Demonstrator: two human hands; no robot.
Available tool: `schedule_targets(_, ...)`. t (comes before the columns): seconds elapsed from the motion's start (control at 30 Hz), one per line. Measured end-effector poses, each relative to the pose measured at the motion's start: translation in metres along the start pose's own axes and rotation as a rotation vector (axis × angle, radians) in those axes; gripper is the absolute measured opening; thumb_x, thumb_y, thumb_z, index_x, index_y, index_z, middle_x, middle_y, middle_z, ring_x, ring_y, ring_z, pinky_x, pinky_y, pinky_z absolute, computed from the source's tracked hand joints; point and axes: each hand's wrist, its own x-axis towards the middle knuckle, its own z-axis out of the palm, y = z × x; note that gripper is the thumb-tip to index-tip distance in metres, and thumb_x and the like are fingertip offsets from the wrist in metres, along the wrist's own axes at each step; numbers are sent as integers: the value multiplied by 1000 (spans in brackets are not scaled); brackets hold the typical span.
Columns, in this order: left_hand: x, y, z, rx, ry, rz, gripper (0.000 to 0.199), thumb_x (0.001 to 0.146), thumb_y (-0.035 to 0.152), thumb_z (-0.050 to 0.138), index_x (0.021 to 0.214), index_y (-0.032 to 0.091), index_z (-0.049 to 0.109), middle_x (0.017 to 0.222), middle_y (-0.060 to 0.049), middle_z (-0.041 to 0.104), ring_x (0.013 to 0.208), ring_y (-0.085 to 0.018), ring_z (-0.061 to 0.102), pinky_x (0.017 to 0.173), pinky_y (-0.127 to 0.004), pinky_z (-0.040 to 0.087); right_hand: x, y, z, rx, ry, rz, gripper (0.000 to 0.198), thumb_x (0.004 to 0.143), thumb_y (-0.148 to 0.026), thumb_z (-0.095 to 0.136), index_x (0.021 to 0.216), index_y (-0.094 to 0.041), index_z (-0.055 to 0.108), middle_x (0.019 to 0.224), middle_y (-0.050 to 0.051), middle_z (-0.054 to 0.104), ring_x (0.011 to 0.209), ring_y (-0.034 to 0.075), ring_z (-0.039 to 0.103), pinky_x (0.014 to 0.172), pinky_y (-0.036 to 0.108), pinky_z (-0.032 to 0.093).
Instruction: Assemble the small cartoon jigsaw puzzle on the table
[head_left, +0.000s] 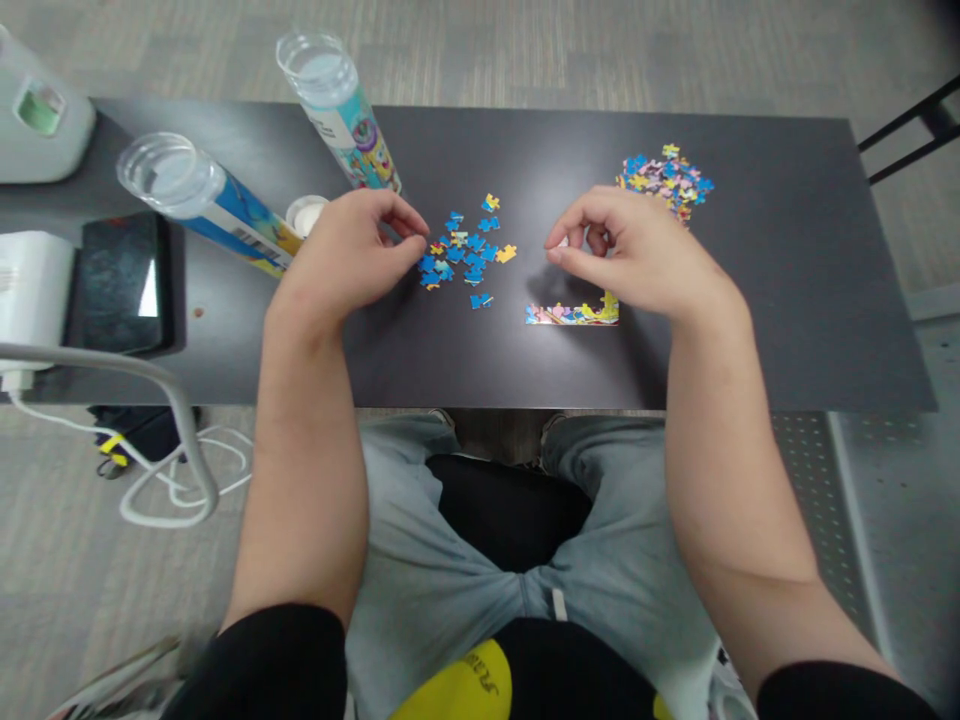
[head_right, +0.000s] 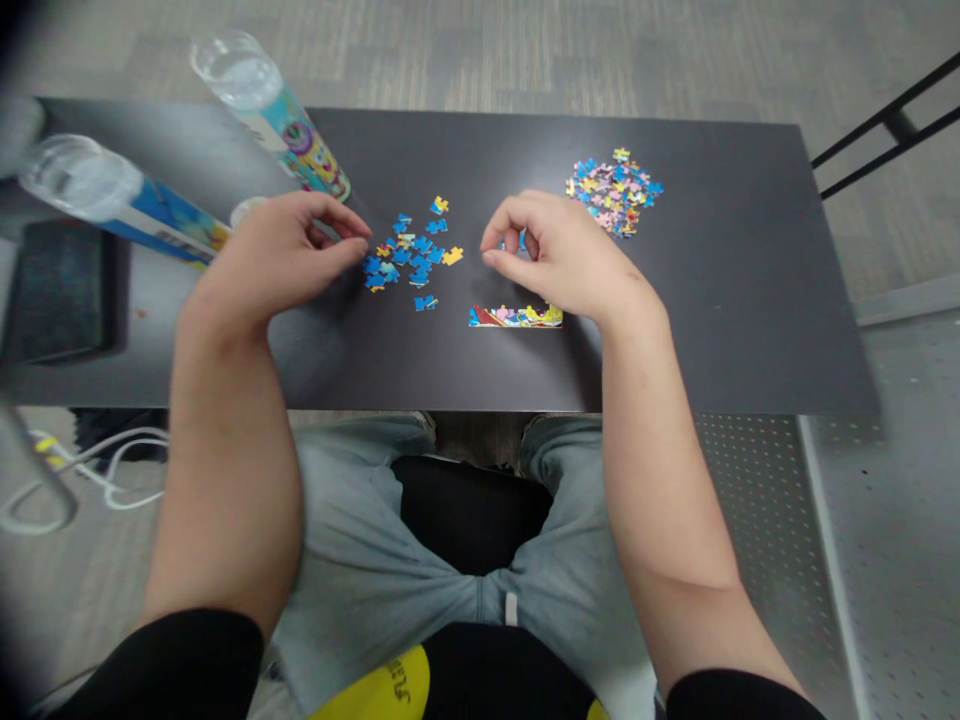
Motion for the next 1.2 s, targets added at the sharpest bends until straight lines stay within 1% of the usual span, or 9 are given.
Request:
schedule_targets(0.17,-1,-19,-1,-5,-2,29,26,106,55,91,115,31,86,99,-5,85,98,-30,67,92,-48,62,11,-6,11,-7,-20,-21,20,109,-54,94,110,-35,87,113,10,81,108,39,73,95,55,60)
schedule_targets(0.3,5,-30,13,-13,27,57,21,109,47,88,117,28,89,110,-9,88,100,-32,76,95,-48,65,21,-10,23,-20,-4,-84,5,111,-35,84,108,-32,81,113,10,82,100,33,69,101,56,60)
schedule_targets(0.37,9,-32,21,-8,37,72,18,108,41,89,120,28,90,116,-9,89,104,-32,78,99,-48,67,27,-12,29,-25,15,-96,4,110,-33,81,107,-31,80,111,11,82,98,33,68,101,57,59)
schedule_targets(0.5,16,-36,32,21,53,91,22,107,34,94,128,29,92,127,-10,89,114,-33,81,107,-50,68,35,-15,36,-47,25,-58,9,112,-44,83,108,-36,80,115,10,84,97,35,65,101,61,61)
schedule_targets(0.6,20,-42,34,5,72,107,26,107,31,92,132,30,93,127,-10,89,115,-33,81,107,-48,69,41,-12,43,-56,56,-35,19,113,-55,83,109,-36,81,115,11,84,98,36,66,102,63,62)
schedule_targets(0.77,23,-45,35,-11,77,94,18,105,25,88,120,31,94,124,-9,88,108,-31,79,104,-50,69,45,-3,48,-70,160,4,20,111,-55,82,112,-35,86,109,11,82,98,38,73,94,61,61)
schedule_targets(0.93,21,-41,37,19,97,104,12,103,23,89,112,30,93,126,-10,87,104,-30,78,106,-53,69,39,-4,38,-53,55,24,14,110,-45,84,103,-33,81,112,11,82,98,35,68,95,60,58)
schedule_targets(1.07,21,-41,38,27,96,110,9,102,25,92,108,31,91,121,-9,85,103,-29,77,105,-53,70,37,-7,35,-47,16,23,14,108,-46,87,102,-36,81,108,9,79,97,35,67,95,62,57)
schedule_targets(1.2,24,-43,37,16,86,127,7,102,33,97,106,32,91,115,-8,84,106,-30,78,105,-50,70,38,-10,34,-29,-59,19,17,108,-51,89,100,-38,81,114,11,80,101,38,69,96,66,58)
